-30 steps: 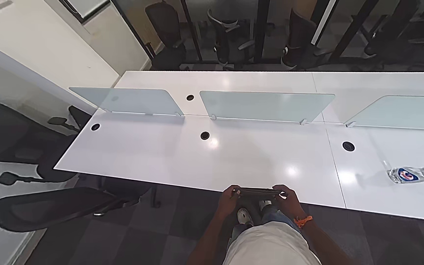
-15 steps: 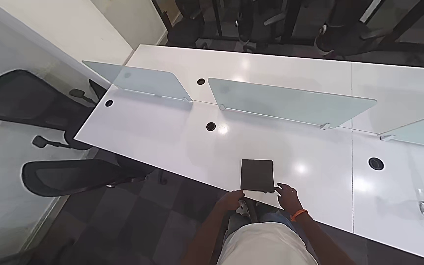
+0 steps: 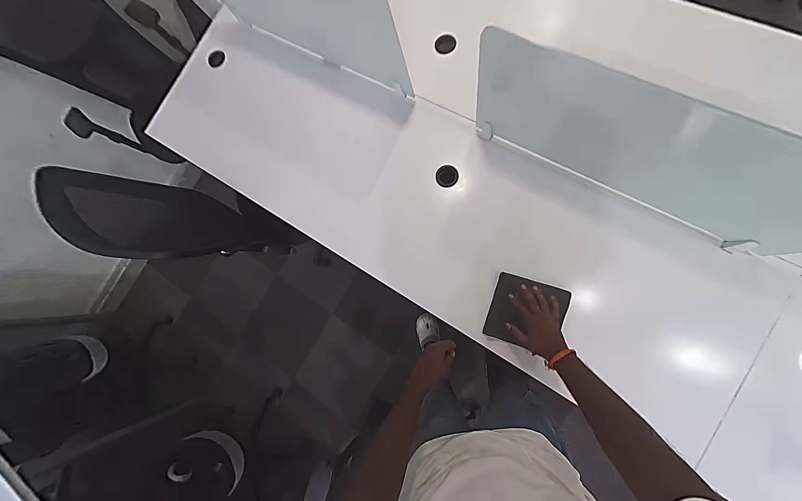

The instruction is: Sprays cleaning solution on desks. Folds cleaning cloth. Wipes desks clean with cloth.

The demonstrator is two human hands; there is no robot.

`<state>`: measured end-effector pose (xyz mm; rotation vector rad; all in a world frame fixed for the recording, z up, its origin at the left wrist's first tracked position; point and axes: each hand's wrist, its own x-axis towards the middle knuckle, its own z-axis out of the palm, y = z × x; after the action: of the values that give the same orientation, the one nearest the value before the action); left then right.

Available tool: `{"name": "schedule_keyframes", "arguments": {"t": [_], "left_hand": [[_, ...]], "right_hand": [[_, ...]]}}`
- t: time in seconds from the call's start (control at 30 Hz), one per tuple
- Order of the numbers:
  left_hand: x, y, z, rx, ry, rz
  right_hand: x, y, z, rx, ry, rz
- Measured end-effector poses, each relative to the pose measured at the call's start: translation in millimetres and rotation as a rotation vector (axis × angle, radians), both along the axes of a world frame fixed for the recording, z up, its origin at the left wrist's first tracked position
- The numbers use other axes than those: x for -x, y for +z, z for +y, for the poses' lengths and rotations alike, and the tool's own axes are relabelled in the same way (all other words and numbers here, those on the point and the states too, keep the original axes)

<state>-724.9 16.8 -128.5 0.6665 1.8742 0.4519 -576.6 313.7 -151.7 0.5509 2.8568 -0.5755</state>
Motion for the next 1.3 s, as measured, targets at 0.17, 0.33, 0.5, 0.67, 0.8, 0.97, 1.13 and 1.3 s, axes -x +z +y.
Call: {"name": "schedule_keyframes", "arguments": {"t": [0.17, 0.33, 0.5, 0.67, 0.8, 0.97, 1.13, 1.3], "left_hand": [[32.8, -32.1, -28.6, 0.017, 0.065, -0.057], [65.5, -56.8, -80.4, 0.018, 0.11, -0.122], [113.1, -58.1, -131.8, 0.03, 0.183, -0.116], [163.1, -56.0, -159.1, 0.069, 0.202, -0.021], [188.6, -45.1, -155.3, 0.022, 0.225, 0.07], [197.6, -40.0, -120.9, -0.062, 0.139, 0.242], [193.0, -38.5, -70.4, -0.137, 0.074, 0.4], [170.1, -52.2, -28.5, -0.36, -0.064, 0.463]], "right_hand": [[33.4, -44.1, -12.1, -0.107, -0.23, -0.094], [58.9, -52.1, -109.7, -0.098, -0.264, -0.064], [110.0, -62.5, -167.2, -0.103, -0.113, 0.066], [220.2, -65.7, -191.4, 0.049, 0.093, 0.168], [283.2, -65.4, -199.2, 0.119, 0.207, 0.171], [309.3, -69.1, -191.5, 0.159, 0.205, 0.165], [276.7, -67.2, -137.2, 0.061, -0.169, 0.263], [173.5, -62.4, -63.6, -0.074, -0.571, 0.233]]}}
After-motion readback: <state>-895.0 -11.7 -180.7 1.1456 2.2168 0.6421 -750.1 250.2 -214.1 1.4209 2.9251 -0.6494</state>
